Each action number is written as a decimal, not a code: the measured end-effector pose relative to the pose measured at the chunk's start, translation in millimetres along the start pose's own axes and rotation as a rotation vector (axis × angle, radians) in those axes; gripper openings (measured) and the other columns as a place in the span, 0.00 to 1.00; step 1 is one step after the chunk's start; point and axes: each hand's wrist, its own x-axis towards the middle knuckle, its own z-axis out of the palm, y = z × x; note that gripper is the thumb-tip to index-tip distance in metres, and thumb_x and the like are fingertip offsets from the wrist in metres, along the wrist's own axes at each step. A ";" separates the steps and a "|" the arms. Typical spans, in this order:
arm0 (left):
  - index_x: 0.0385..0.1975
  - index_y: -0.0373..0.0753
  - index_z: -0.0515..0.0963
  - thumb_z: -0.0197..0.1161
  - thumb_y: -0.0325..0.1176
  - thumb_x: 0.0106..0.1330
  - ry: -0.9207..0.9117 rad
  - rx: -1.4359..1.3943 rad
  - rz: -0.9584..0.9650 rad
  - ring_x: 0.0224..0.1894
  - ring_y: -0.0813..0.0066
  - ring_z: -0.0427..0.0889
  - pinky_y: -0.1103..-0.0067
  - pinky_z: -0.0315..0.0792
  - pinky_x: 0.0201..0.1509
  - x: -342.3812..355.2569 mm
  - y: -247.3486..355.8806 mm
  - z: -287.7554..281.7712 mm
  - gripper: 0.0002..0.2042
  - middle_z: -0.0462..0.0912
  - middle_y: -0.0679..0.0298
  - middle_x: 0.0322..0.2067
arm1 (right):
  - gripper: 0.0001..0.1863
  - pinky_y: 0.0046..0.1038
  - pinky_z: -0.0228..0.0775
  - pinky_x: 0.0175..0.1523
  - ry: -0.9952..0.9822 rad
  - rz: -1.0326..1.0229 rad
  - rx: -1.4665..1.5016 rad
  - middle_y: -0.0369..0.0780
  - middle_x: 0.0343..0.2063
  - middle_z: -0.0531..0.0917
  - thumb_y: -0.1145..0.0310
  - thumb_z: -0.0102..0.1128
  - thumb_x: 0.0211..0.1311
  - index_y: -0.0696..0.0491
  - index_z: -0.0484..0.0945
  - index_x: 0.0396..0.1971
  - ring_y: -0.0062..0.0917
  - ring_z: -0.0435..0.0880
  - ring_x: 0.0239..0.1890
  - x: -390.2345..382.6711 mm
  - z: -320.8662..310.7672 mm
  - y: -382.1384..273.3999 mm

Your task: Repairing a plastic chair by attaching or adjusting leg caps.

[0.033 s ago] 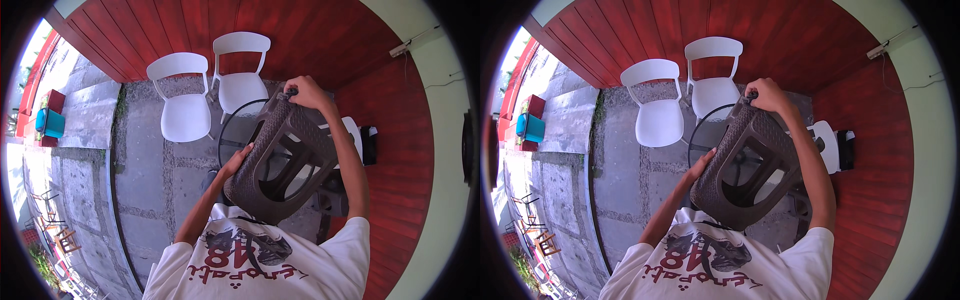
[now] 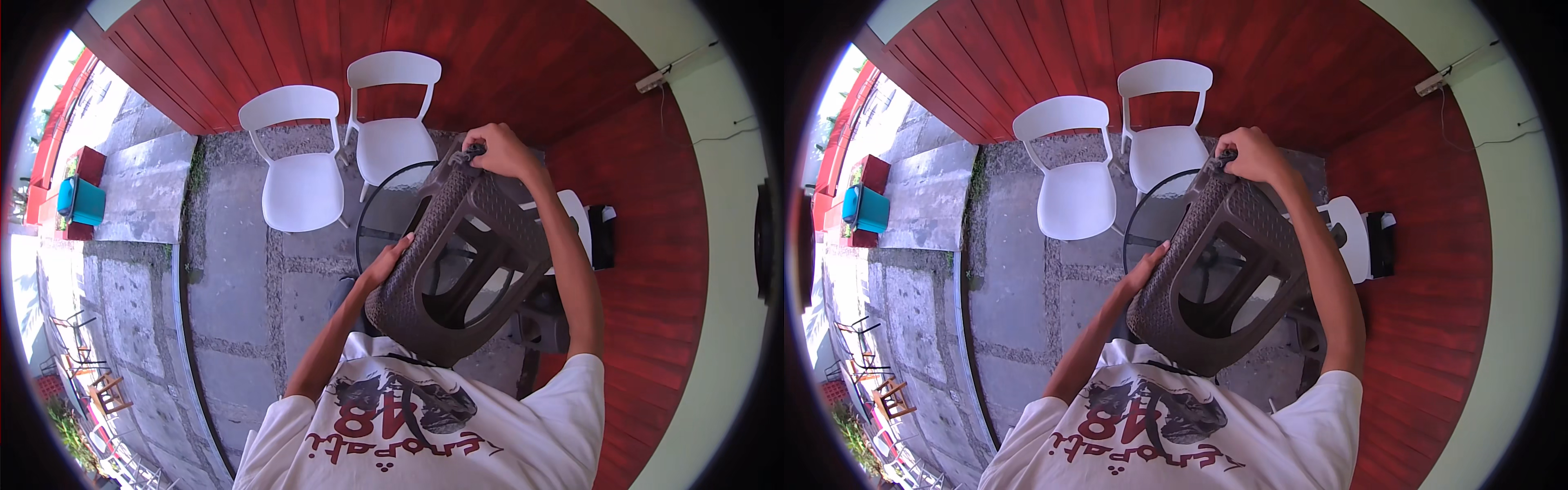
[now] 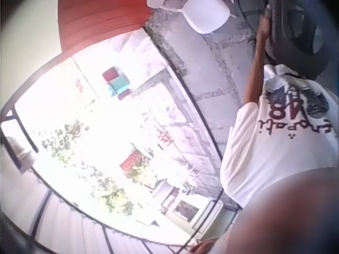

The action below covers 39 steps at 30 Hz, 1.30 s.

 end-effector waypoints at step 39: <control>0.66 0.29 0.71 0.66 0.46 0.66 -0.205 0.756 0.663 0.59 0.46 0.77 0.61 0.71 0.64 130.4 150.4 18.3 0.34 0.81 0.42 0.52 | 0.29 0.41 0.74 0.64 0.442 0.445 -0.136 0.48 0.57 0.81 0.89 0.57 0.50 0.57 0.80 0.56 0.45 0.79 0.61 -69.4 61.4 -60.4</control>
